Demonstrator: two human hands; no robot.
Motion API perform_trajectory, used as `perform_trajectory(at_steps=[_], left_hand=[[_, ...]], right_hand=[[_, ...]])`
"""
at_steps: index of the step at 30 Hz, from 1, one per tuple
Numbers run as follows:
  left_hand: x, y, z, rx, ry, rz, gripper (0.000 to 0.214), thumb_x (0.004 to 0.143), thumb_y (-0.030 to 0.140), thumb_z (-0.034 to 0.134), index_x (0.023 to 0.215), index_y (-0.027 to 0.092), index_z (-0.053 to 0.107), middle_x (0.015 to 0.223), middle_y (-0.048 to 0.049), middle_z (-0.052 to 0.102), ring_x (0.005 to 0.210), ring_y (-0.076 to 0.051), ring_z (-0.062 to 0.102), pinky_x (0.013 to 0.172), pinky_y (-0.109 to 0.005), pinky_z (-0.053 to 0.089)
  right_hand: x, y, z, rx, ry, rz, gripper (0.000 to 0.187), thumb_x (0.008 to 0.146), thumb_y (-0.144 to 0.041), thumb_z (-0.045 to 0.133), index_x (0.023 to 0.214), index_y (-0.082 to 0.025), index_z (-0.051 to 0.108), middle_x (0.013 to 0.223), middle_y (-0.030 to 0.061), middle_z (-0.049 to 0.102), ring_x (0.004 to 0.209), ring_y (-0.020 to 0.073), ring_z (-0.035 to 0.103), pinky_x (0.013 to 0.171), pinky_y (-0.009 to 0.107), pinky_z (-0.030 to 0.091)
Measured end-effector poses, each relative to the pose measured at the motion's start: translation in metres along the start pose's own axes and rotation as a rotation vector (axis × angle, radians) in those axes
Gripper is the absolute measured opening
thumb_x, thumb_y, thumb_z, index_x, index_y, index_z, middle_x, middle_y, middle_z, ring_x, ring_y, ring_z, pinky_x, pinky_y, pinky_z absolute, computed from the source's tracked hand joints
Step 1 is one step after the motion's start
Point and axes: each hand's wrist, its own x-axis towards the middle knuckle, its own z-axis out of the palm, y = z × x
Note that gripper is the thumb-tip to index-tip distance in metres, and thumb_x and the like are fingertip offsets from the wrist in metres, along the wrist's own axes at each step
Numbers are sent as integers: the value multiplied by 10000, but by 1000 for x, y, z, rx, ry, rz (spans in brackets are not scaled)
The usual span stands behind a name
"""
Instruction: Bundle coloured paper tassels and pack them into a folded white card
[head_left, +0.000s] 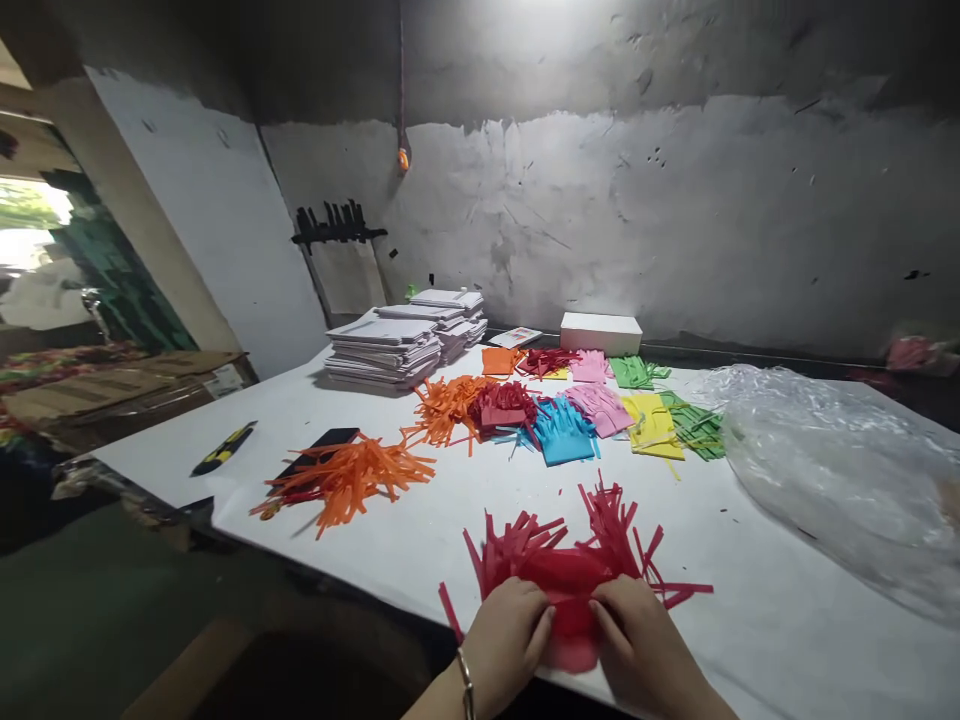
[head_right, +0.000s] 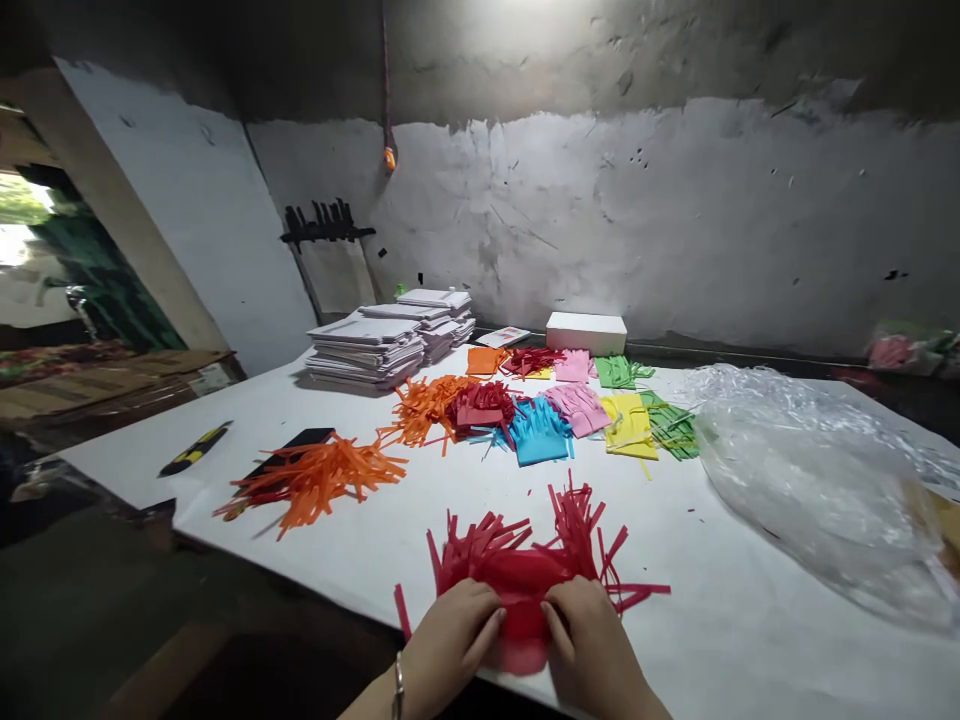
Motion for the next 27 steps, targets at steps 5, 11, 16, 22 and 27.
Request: perform_trajectory(at_steps=[5, 11, 16, 22, 27], left_hand=[[36, -14, -9, 102, -236, -128, 193, 857, 156, 551, 720, 222, 668, 719, 10, 727, 648, -190, 657, 558, -286, 377], [52, -24, 6, 261, -202, -187, 118, 881, 144, 553, 852, 199, 653, 863, -57, 719, 729, -239, 651, 585, -318, 387], [40, -12, 3, 348, -49, 280, 70, 935, 205, 571, 880, 210, 613, 906, -26, 661, 847, -213, 574, 798, -364, 395], [30, -16, 3, 397, 24, 305, 95, 925, 196, 574, 837, 201, 607, 824, -16, 640, 773, -204, 538, 839, -397, 342], [30, -19, 8, 307, 118, 300, 219, 952, 174, 490, 753, 196, 577, 742, -7, 623, 717, -188, 521, 886, -410, 315]], right_hand=[[35, 6, -14, -35, -272, 149, 235, 937, -239, 465, 749, -217, 605, 818, 28, 705, 772, 203, 652, 656, 285, 402], [57, 10, -13, -242, -437, 259, 241, 980, -216, 381, 893, -219, 605, 897, 64, 738, 801, 245, 703, 612, 294, 367], [61, 8, -8, -337, -461, 245, 252, 989, -234, 375, 926, -199, 616, 877, 92, 740, 789, 272, 713, 580, 304, 355], [49, 16, -5, -434, -120, 142, 225, 909, -112, 463, 1034, -197, 629, 888, 90, 718, 758, 241, 679, 631, 323, 422], [35, 10, 7, -290, 210, -412, 144, 891, -108, 504, 853, -200, 608, 835, 37, 653, 820, 209, 579, 984, 420, 353]])
